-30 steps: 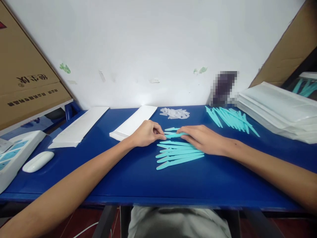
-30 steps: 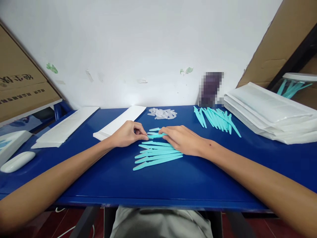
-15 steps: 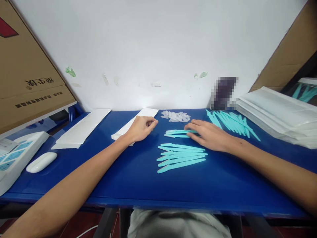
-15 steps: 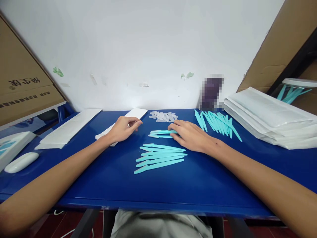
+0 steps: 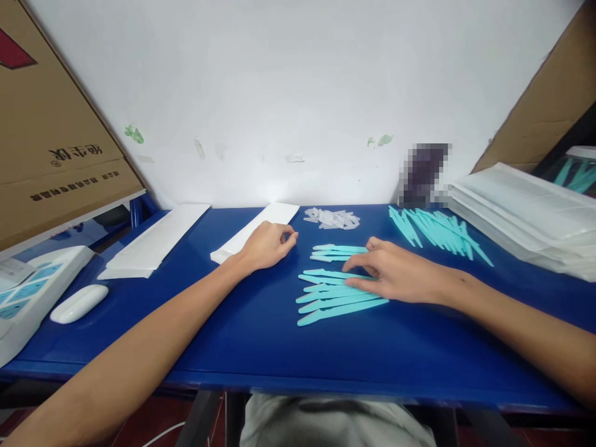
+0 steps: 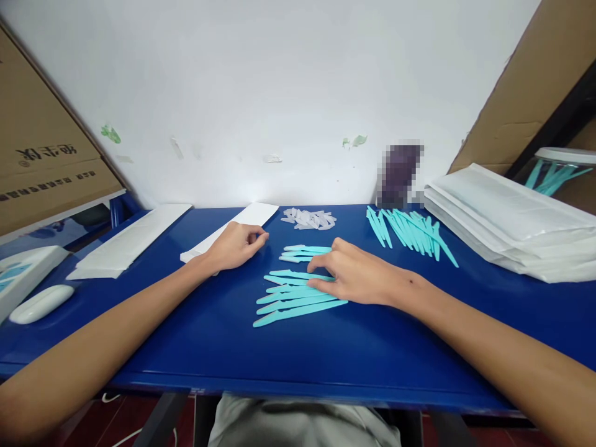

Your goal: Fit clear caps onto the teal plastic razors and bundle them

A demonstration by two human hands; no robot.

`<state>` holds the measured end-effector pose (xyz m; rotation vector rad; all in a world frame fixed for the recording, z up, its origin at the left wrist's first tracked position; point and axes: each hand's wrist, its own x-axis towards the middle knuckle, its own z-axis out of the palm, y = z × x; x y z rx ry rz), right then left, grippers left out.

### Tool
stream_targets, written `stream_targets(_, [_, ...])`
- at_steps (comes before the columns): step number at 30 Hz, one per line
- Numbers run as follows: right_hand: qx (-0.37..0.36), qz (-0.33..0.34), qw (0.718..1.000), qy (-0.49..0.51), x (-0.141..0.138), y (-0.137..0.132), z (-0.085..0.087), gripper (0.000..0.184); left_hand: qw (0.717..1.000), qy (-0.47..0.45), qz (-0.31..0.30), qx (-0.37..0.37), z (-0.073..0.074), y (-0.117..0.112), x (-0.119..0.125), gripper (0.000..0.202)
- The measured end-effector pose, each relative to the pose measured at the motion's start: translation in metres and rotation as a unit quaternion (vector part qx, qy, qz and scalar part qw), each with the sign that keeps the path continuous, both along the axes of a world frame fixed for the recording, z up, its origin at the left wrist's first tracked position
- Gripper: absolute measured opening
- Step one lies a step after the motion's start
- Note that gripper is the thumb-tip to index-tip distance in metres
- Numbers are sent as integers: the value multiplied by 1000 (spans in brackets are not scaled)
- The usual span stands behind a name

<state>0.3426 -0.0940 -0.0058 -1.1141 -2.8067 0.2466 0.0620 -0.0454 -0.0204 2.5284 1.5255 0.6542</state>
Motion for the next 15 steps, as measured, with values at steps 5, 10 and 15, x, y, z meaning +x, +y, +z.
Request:
stream_targets(5, [-52, 20, 998, 36, 0, 1, 2, 40, 1000, 9, 7, 1, 0, 0, 0, 36])
stream_targets(10, [-68, 10, 997, 29, 1, 1, 3, 37, 1000, 19, 12, 9, 0, 1, 0, 36])
stream_targets(15, [-15, 39, 999, 8, 8, 6, 2, 35, 999, 33, -5, -6, -1, 2, 0, 35])
